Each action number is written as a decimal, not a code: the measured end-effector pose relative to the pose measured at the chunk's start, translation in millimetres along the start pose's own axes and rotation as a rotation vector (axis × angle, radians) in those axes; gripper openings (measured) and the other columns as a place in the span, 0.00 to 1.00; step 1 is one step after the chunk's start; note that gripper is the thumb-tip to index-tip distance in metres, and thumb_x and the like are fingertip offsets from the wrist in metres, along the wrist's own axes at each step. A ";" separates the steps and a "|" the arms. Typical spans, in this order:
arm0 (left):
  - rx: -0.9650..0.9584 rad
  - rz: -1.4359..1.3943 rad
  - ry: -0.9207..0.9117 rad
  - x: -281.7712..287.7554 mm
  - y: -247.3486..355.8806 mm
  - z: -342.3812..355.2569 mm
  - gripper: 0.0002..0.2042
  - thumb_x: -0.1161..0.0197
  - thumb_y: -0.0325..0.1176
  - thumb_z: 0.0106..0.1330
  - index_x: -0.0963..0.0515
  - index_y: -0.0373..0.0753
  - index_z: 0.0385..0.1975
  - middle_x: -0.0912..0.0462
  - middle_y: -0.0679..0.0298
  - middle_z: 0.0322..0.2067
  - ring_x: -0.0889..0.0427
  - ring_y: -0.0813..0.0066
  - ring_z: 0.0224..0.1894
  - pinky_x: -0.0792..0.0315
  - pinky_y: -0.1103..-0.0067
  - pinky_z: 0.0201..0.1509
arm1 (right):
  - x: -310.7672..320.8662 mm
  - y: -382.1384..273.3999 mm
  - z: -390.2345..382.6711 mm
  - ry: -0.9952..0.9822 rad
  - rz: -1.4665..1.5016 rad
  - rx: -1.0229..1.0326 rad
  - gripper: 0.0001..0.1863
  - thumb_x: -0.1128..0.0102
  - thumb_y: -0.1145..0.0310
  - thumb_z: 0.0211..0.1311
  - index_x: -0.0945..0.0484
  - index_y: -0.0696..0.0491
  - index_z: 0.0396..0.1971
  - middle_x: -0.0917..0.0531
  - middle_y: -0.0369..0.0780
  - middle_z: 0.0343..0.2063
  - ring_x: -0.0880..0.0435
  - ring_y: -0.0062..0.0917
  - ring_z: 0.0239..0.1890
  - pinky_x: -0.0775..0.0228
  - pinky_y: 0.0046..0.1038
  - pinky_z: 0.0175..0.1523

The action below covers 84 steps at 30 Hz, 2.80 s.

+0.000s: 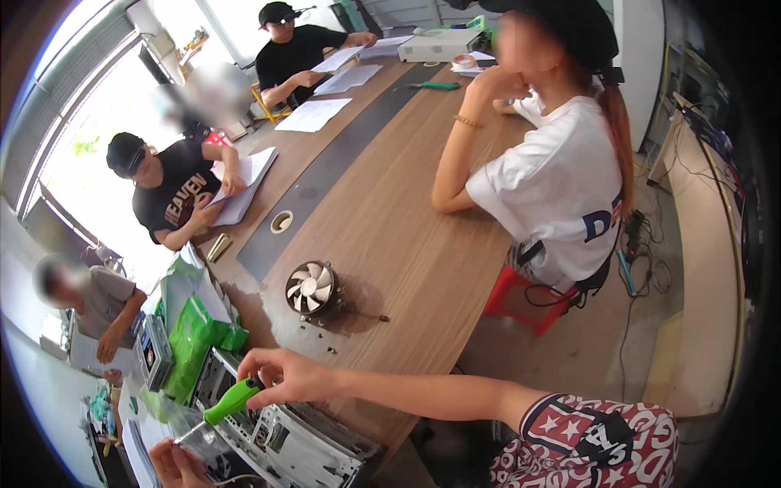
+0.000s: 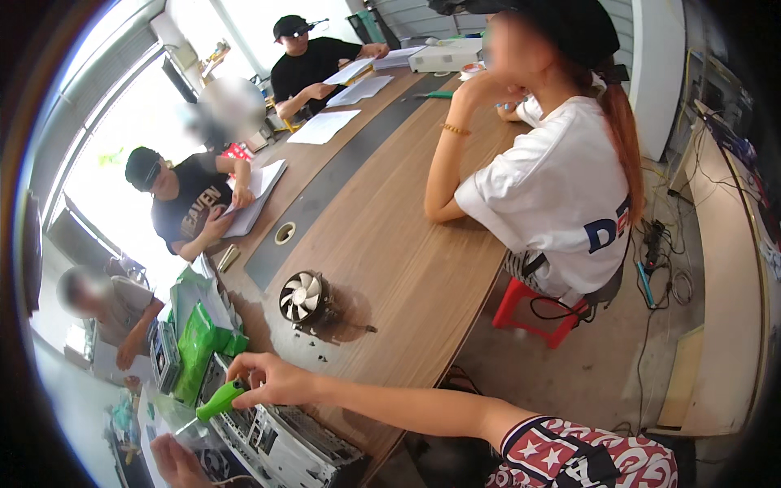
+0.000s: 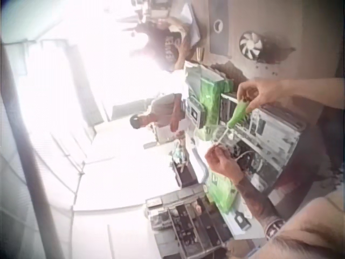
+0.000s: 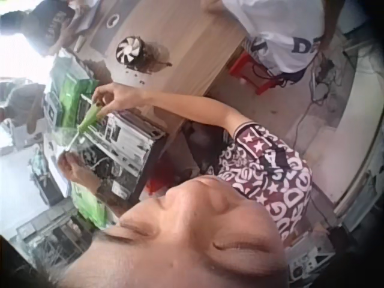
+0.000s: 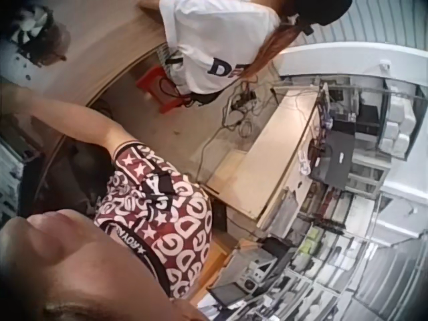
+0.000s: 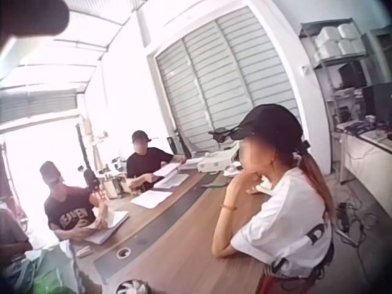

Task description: The person uses a screwdriver to remove and reinstall a fan and a metal bracket inside a computer chassis, while also handling a plastic bag.

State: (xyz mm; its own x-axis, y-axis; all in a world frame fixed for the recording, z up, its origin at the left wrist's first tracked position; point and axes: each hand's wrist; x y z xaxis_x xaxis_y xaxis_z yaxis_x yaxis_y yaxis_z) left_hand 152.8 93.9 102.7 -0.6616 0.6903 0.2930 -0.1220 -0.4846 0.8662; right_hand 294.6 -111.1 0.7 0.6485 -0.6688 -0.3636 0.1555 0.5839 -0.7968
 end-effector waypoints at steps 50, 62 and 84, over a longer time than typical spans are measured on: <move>-0.345 -0.344 -0.019 -4.6 -11.5 15.4 0.26 0.48 0.36 0.67 0.35 0.28 0.62 0.27 0.50 0.53 0.23 0.67 0.48 0.32 0.70 0.56 | 83.3 -166.3 9.4 -0.020 -0.697 0.146 0.15 0.31 0.68 0.59 0.19 0.52 0.47 0.20 0.31 0.26 0.28 0.11 0.24 0.35 0.18 0.29; -0.407 -0.111 -0.304 -25.9 -10.2 -3.9 0.15 0.45 0.31 0.65 0.24 0.29 0.47 0.26 0.58 0.49 0.23 0.74 0.42 0.31 0.77 0.49 | 111.0 -260.6 28.3 -0.618 -1.840 -0.335 0.15 0.36 0.81 0.46 0.18 0.55 0.38 0.18 0.42 0.34 0.19 0.36 0.36 0.26 0.32 0.42; -0.388 0.001 -0.395 -32.1 -14.0 -6.5 0.06 0.40 0.23 0.64 0.20 0.32 0.38 0.24 0.60 0.43 0.26 0.77 0.40 0.31 0.82 0.42 | 143.5 -254.0 38.3 -0.460 -1.711 -0.474 0.16 0.38 0.84 0.49 0.17 0.56 0.40 0.14 0.43 0.32 0.16 0.32 0.33 0.26 0.32 0.38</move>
State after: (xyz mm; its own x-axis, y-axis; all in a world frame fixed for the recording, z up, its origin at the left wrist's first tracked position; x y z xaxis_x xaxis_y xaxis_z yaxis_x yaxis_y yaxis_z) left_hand 171.0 75.0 78.5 -0.3431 0.8027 0.4879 -0.4346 -0.5961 0.6751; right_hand 376.7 -337.8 169.3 0.1650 -0.1091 0.9802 0.6427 -0.7420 -0.1908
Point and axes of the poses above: each hand's wrist, its own z-axis towards the middle knuckle, its own x-axis out of the back of the hand, y = z × x
